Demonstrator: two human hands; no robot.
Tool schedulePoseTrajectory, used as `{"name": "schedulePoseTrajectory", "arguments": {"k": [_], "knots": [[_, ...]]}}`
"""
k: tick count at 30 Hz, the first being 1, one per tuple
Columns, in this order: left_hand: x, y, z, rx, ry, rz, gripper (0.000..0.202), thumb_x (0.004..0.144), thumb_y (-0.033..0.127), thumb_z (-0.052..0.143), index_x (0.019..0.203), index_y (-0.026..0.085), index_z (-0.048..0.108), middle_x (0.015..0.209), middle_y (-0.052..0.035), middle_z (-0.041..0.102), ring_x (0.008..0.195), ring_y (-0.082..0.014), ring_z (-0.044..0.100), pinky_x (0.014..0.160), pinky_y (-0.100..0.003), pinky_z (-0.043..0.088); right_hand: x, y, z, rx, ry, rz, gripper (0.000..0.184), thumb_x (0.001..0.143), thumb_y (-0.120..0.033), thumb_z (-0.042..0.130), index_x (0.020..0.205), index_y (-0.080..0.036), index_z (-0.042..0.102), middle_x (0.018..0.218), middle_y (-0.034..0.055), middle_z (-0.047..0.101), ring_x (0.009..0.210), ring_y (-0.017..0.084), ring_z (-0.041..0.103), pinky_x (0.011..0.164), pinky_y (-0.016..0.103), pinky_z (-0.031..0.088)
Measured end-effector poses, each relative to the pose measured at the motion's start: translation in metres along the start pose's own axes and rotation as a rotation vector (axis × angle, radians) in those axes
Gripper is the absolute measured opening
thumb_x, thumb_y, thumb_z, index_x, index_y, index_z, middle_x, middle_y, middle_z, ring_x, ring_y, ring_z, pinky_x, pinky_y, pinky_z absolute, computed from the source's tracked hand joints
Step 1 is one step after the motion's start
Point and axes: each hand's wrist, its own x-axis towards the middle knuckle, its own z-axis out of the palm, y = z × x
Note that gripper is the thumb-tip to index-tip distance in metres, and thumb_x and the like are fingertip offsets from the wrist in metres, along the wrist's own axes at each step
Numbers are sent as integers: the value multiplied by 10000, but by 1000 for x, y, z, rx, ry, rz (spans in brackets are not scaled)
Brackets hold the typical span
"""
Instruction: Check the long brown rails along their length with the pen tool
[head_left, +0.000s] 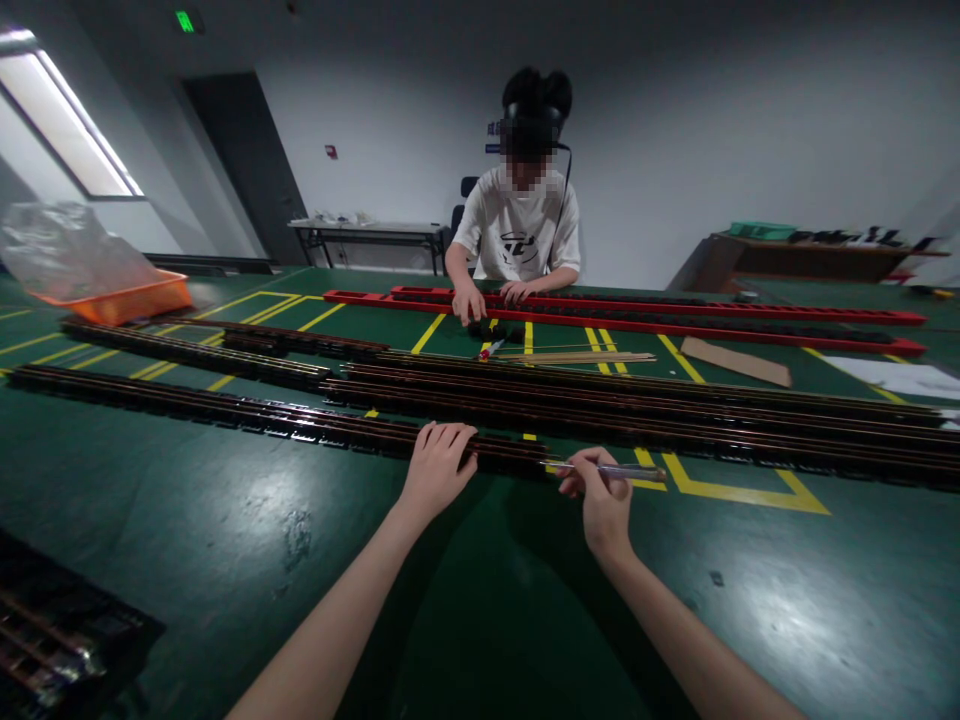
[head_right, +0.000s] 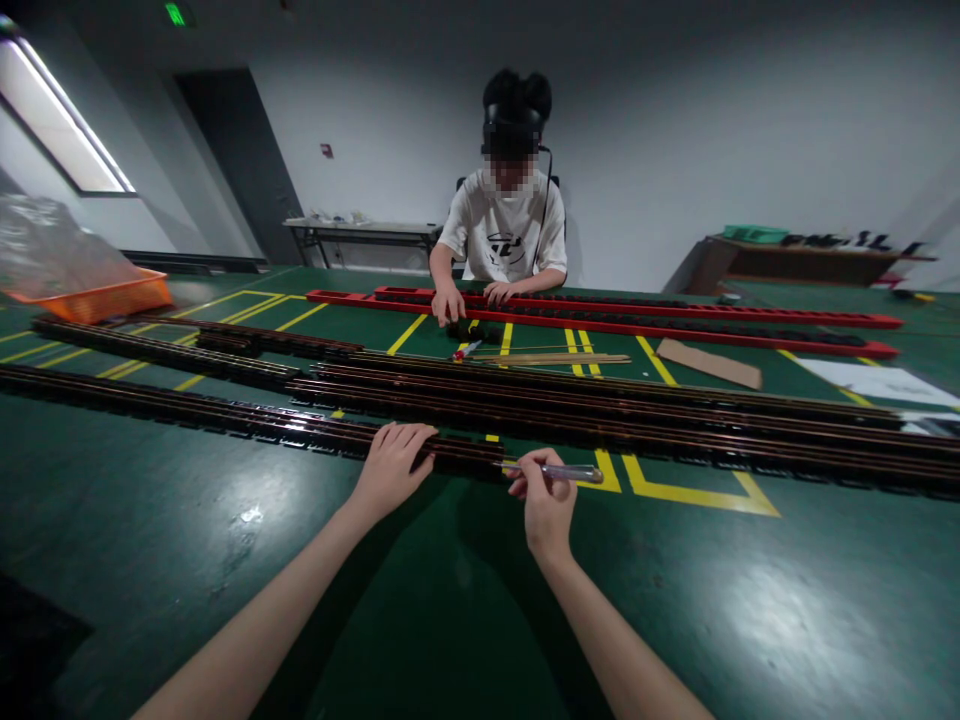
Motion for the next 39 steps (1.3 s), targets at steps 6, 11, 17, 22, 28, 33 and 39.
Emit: {"name": "schedulePoseTrajectory", "arguments": {"k": [6, 11, 17, 22, 28, 33, 39], "knots": [[0, 0, 0, -6, -4, -3, 260, 848, 247, 464, 1086, 205, 562, 1082, -53, 635, 1026, -225, 544, 986, -436, 337, 1, -1, 0, 17, 11, 19, 157, 708, -303, 596, 628, -180, 541, 518, -5, 618, 400, 107, 533, 391, 197, 420], [-1, 0, 0, -6, -11, -5, 266, 847, 246, 464, 1091, 200, 558, 1091, -55, 631, 1035, -228, 537, 992, -439, 330, 1, -3, 0, 3, 10, 30, 153, 698, -301, 593, 617, -181, 543, 519, -2, 616, 401, 110, 535, 393, 206, 423], [-1, 0, 0, -7, -6, -3, 263, 845, 245, 466, 1088, 208, 557, 1086, -55, 630, 1035, -226, 537, 994, -433, 327, 0, -3, -1, -17, 80, 5, 135, 698, -274, 566, 602, -183, 539, 498, -10, 602, 394, 112, 533, 390, 207, 415], [-1, 0, -1, -1, -11, -6, 263, 831, 234, 482, 1081, 196, 557, 1081, -54, 630, 1030, -223, 535, 1001, -431, 318, 2, 0, -2, 20, 134, -9, 103, 686, -255, 565, 620, -185, 527, 466, -27, 588, 360, 99, 506, 369, 190, 387], [0, 0, -1, -8, -15, -5, 261, 840, 242, 467, 1083, 201, 555, 1087, -57, 629, 1034, -228, 536, 996, -436, 323, 2, 1, -2, 21, 112, 13, 113, 684, -271, 566, 621, -189, 522, 465, -28, 582, 360, 106, 508, 367, 199, 377], [0, 1, -2, -14, -26, -13, 261, 844, 247, 466, 1085, 201, 556, 1092, -58, 629, 1043, -230, 536, 998, -442, 325, 1, 0, -3, 1, 130, -4, 103, 692, -260, 563, 627, -187, 532, 472, -28, 588, 368, 104, 514, 371, 199, 378], [-1, 0, -1, -16, -15, -8, 260, 846, 246, 462, 1085, 210, 557, 1090, -56, 627, 1039, -229, 535, 993, -445, 331, 4, 3, -3, 19, 190, -42, 68, 683, -239, 560, 647, -191, 530, 444, -52, 550, 343, 104, 499, 355, 204, 351]]}}
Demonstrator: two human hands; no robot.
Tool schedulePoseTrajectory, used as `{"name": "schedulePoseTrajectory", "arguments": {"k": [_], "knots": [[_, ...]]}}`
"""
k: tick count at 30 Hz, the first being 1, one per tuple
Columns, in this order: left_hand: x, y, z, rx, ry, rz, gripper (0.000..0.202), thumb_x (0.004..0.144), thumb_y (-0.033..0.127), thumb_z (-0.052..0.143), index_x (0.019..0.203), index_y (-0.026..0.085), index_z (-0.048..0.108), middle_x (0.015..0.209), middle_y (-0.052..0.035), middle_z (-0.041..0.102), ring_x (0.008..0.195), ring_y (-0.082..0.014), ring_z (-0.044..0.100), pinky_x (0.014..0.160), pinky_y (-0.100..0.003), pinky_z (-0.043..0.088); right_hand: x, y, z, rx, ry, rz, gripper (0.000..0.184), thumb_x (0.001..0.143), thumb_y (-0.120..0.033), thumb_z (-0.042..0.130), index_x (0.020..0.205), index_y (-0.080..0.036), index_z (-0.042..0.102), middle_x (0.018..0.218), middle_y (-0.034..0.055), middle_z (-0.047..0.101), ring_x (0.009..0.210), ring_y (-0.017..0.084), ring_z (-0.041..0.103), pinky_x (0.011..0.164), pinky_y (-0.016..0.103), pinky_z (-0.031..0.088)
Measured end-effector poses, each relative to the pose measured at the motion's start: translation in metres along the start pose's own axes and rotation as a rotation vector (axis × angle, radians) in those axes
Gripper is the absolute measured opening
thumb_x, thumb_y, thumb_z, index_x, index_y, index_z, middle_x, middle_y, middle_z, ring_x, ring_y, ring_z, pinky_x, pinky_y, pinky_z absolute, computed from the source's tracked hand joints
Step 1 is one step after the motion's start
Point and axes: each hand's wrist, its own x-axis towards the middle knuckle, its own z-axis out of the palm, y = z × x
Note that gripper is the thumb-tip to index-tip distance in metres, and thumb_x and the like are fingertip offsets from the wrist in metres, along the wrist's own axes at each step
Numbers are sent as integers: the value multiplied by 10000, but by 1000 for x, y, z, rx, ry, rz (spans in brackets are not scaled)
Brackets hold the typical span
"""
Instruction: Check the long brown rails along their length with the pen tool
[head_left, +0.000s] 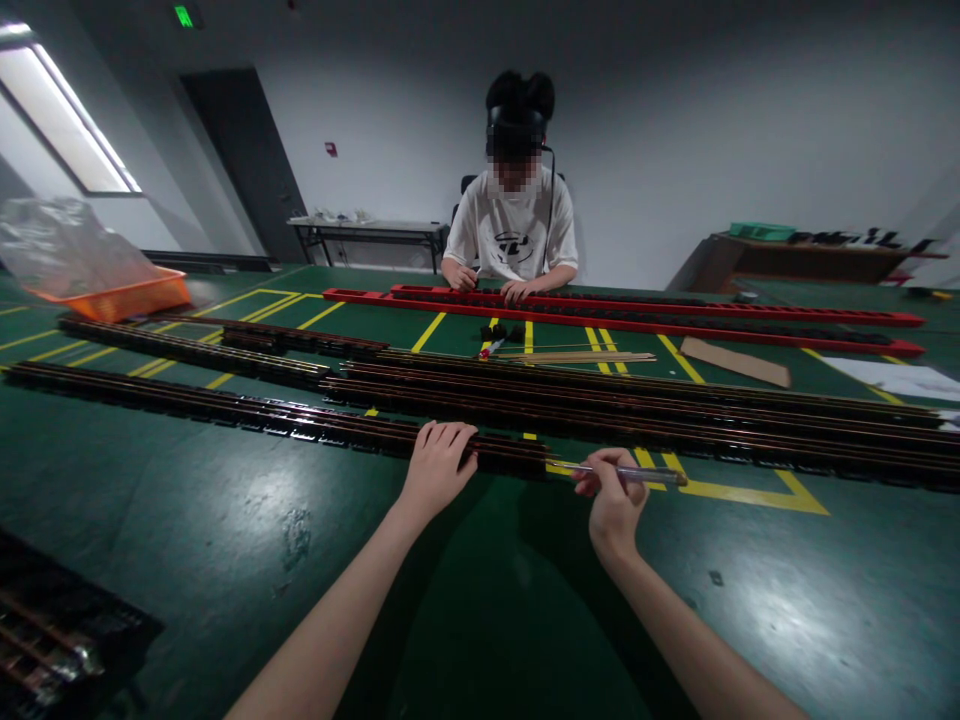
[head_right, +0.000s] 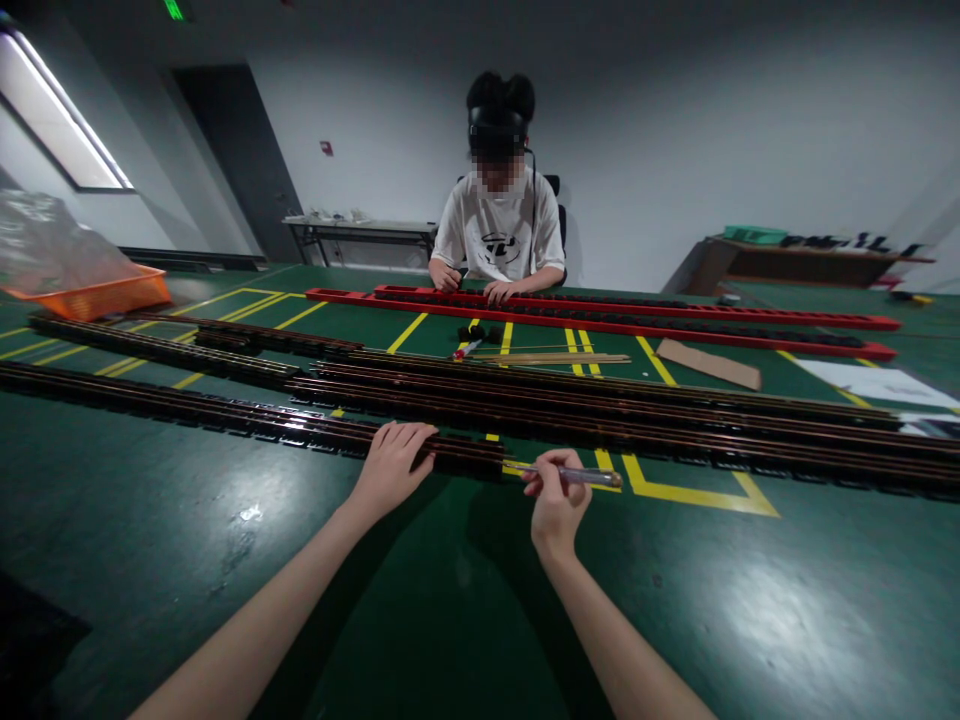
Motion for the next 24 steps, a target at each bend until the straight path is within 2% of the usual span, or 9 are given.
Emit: {"name": "schedulePoseTrajectory", "arguments": {"k": [5, 9, 15, 18, 21, 24], "knots": [[0, 0, 0, -3, 3, 1, 264, 847, 247, 458, 1088, 201, 558, 1090, -59, 628, 1039, -228, 536, 997, -444, 329, 3, 2, -2, 23, 69, -13, 48, 682, -217, 554, 658, -190, 522, 443, -59, 530, 352, 108, 498, 355, 204, 358], [1, 0, 0, -12, -7, -1, 282, 847, 253, 459, 1105, 186, 553, 1099, -65, 627, 1044, -228, 535, 1006, -448, 323, 3, 1, -3, 14, 40, -109, 70, 722, -225, 541, 673, -189, 505, 513, -44, 565, 366, 97, 487, 372, 209, 354], [0, 0, -1, -27, 21, -6, 306, 825, 292, 488, 1108, 201, 556, 1092, -74, 625, 1049, -234, 537, 1019, -458, 311, -1, -1, 0, -275, -156, -324, 164, 860, -334, 475, 850, -195, 562, 786, 23, 636, 581, 143, 554, 555, 280, 442], [0, -1, -1, -8, 55, -47, 320, 826, 327, 483, 1105, 192, 563, 1096, -87, 620, 1057, -246, 531, 1034, -482, 291, -3, 1, 3, -395, -284, -448, 186, 900, -325, 425, 948, -213, 566, 873, 45, 667, 671, 175, 594, 625, 313, 455], [0, -2, 0, 19, 63, -64, 336, 823, 350, 482, 1094, 176, 576, 1084, -101, 621, 1050, -261, 529, 1018, -486, 317, -4, 4, 7, -570, -380, -641, 150, 900, -261, 426, 911, -215, 568, 898, 63, 685, 740, 207, 604, 681, 356, 442], [-1, -2, 2, 37, 67, -55, 339, 815, 352, 491, 1091, 175, 577, 1077, -104, 622, 1039, -266, 533, 1002, -488, 338, -5, 10, 12, -781, -485, -777, 97, 876, -189, 447, 842, -207, 536, 1073, 101, 661, 883, 244, 594, 779, 408, 415]]}}
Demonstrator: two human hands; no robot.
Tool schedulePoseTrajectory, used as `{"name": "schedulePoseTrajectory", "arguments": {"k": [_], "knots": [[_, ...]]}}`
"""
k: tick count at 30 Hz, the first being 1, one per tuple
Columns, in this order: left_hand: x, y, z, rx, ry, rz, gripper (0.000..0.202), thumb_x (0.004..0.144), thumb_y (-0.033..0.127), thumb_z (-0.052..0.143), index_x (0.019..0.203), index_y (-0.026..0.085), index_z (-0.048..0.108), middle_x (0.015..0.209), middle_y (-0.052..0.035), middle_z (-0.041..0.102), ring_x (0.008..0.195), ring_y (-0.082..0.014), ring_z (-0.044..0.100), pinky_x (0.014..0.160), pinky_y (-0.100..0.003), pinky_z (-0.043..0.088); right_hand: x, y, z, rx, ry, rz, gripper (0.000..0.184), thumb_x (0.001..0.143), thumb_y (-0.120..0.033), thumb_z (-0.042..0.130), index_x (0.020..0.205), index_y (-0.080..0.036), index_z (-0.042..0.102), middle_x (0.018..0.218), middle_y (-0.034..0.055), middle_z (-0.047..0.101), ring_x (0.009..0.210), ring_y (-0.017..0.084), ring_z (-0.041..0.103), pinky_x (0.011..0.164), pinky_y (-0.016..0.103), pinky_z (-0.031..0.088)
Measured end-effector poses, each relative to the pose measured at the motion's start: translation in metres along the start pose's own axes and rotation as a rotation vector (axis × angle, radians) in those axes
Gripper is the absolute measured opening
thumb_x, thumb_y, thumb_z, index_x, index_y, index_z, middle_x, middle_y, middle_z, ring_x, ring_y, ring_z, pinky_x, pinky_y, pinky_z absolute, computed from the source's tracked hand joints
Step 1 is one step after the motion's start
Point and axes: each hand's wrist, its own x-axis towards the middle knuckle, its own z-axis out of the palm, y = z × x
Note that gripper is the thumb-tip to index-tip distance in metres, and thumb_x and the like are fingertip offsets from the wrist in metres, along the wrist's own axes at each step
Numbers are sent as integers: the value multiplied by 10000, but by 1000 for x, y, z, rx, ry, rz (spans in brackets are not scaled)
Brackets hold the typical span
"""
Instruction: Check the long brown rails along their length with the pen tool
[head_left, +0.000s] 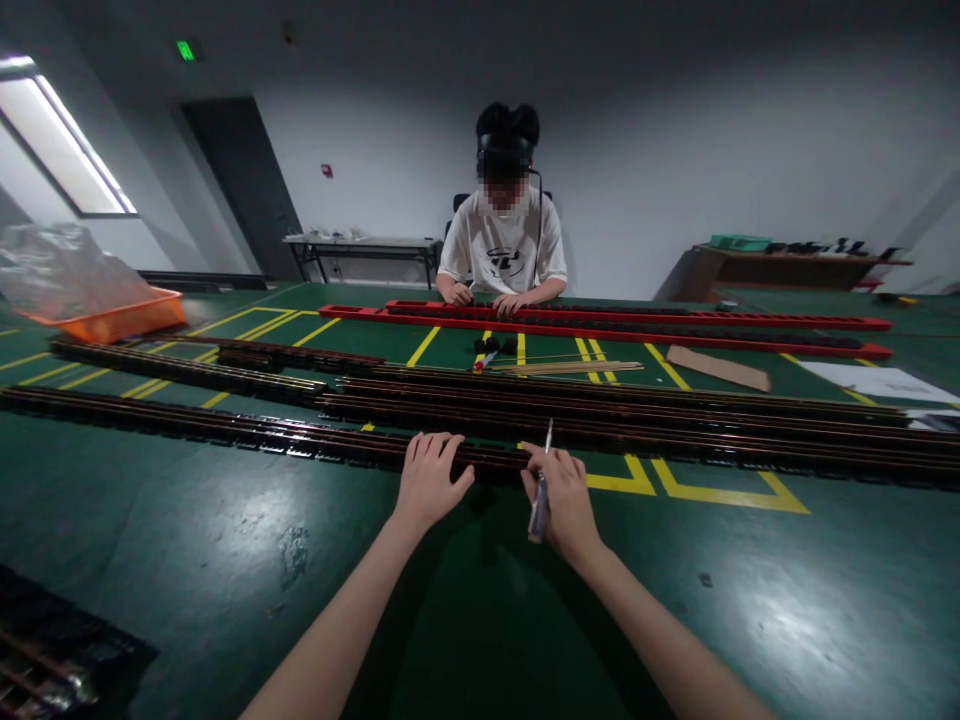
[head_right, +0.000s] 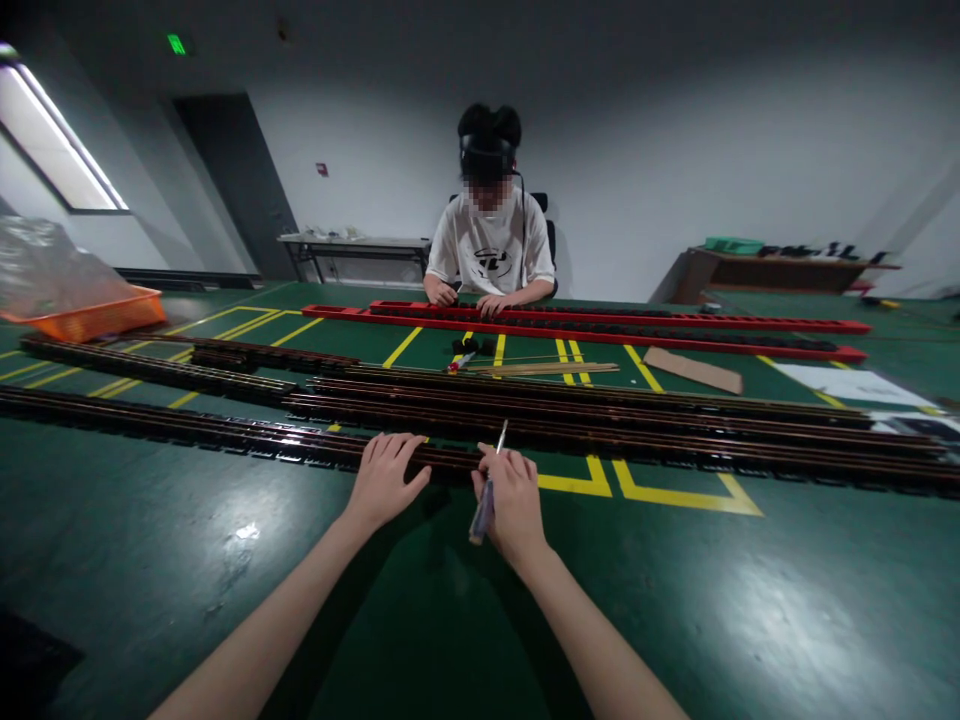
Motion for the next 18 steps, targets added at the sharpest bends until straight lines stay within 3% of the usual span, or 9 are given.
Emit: {"name": "schedulePoseTrajectory", "arguments": {"k": [3, 7, 18], "knots": [[-1, 0, 1, 6, 2, 17, 330, 811, 344, 494, 1089, 187, 575, 1071, -99, 620, 1036, -266, 535, 1003, -487, 341, -1, 1, 7, -152, -117, -88, 12, 843, -197, 508, 832, -198, 505, 1218, 151, 584, 1051, 291, 543, 876, 454, 368], [-2, 0, 0, 7, 4, 33, 332, 803, 324, 499, 1099, 189, 568, 1072, -100, 616, 1042, -272, 528, 1000, -488, 345, 0, 2, 11, -236, -223, -81, 79, 844, -188, 511, 921, -182, 495, 1145, 154, 609, 1073, 295, 530, 895, 463, 344], [-3, -3, 1, 3, -21, 26, 344, 805, 331, 494, 1111, 192, 569, 1087, -95, 611, 1052, -274, 519, 985, -481, 358, 6, -4, 15, -354, -244, 12, 133, 836, -145, 509, 969, -137, 512, 1013, 133, 646, 960, 267, 552, 865, 415, 310]]}}
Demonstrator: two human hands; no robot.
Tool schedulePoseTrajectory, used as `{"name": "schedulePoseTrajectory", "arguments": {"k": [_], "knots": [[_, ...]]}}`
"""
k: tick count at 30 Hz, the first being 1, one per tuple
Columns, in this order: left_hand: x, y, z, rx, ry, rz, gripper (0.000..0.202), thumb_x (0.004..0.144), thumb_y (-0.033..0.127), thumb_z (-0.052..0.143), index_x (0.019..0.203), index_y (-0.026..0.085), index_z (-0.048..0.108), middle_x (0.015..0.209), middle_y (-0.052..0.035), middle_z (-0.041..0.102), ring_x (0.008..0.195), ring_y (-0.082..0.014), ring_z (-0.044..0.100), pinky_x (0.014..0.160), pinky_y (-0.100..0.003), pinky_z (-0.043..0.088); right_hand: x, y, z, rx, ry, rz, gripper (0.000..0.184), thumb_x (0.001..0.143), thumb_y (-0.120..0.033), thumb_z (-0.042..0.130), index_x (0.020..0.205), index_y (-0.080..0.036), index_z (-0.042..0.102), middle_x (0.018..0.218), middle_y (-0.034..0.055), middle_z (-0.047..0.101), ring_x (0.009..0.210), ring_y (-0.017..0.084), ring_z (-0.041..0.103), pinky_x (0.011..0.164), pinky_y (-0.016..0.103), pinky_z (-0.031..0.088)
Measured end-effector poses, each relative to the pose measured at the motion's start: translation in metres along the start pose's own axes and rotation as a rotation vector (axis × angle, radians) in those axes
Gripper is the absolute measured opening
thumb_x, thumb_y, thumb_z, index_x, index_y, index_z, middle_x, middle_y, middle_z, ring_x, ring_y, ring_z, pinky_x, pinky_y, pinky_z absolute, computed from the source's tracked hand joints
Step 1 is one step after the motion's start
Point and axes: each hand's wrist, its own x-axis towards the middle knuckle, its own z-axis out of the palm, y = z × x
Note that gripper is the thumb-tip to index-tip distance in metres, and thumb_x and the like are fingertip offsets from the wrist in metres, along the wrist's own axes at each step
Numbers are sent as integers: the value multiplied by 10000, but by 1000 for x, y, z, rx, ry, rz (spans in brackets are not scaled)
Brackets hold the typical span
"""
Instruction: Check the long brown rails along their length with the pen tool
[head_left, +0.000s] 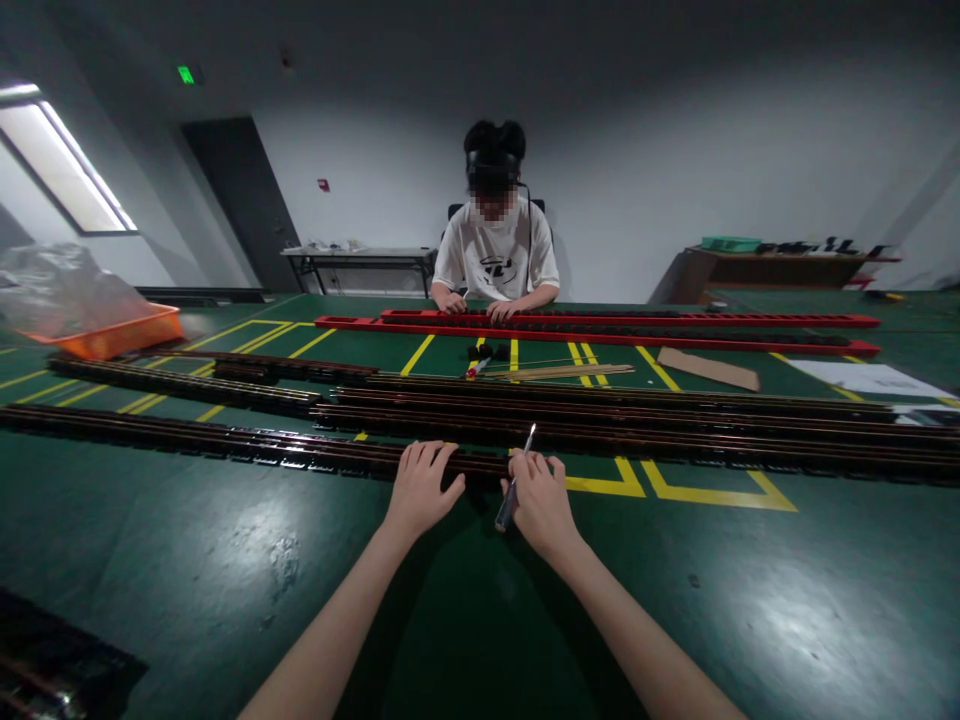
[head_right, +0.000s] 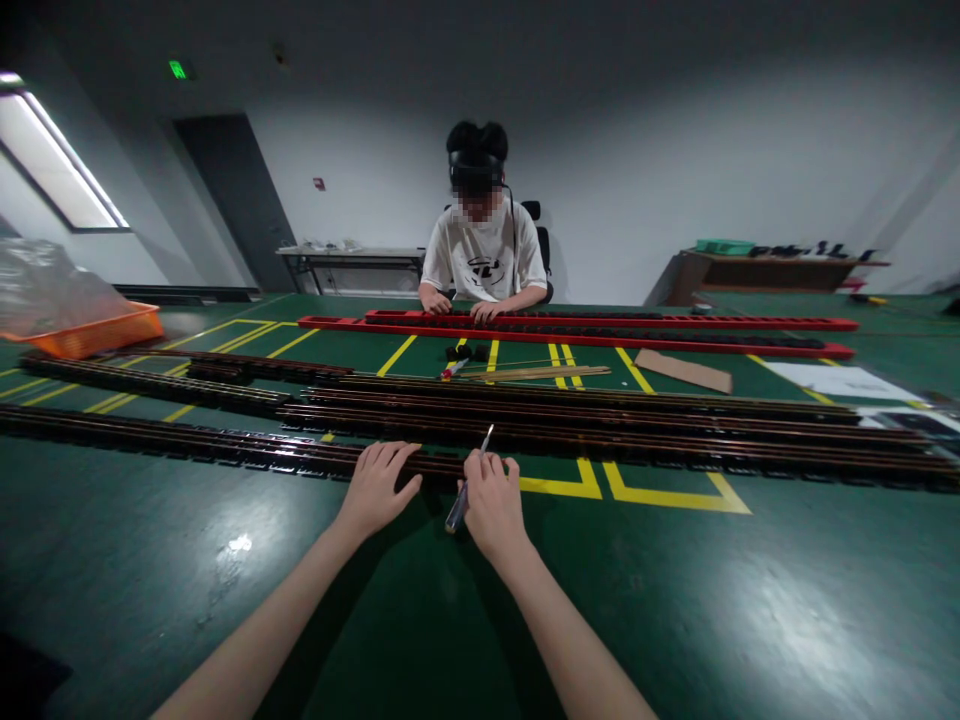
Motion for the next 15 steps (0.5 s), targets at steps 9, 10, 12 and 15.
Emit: {"name": "schedulePoseTrajectory", "arguments": {"k": [9, 10, 12, 15], "knots": [[1, 2, -3, -28, -29, 6, 349, 873, 364, 404, 1114, 175, 569, 1097, -83, 619, 1074, -239, 523, 1043, -469, 298, -1, -2, -7, -18, 13, 102, 207, 726, -88, 541, 929, -131, 525, 918, 114, 650, 930, 267, 554, 881, 415, 274], [1, 2, -3, -28, -26, 0, 347, 876, 366, 400, 1109, 177, 573, 1094, -82, 621, 1073, -238, 525, 1044, -467, 295, -1, -3, -8, -26, 17, 117, 216, 712, -72, 537, 919, -131, 526, 905, 114, 650, 922, 268, 556, 883, 417, 273], [1, 3, -4, -26, -17, -11, 344, 878, 369, 400, 1101, 177, 578, 1087, -82, 625, 1069, -237, 527, 1047, -467, 286, -2, -5, -9, -45, 28, 130, 244, 690, -33, 521, 913, -132, 527, 903, 117, 651, 925, 270, 557, 889, 421, 269], [1, 3, -4, -27, -1, -27, 333, 877, 371, 404, 1086, 189, 589, 1071, -77, 634, 1060, -236, 532, 1049, -469, 272, -3, -4, -8, -76, 59, 126, 317, 673, 16, 488, 954, -128, 521, 955, 135, 649, 985, 286, 544, 899, 429, 265]]}}
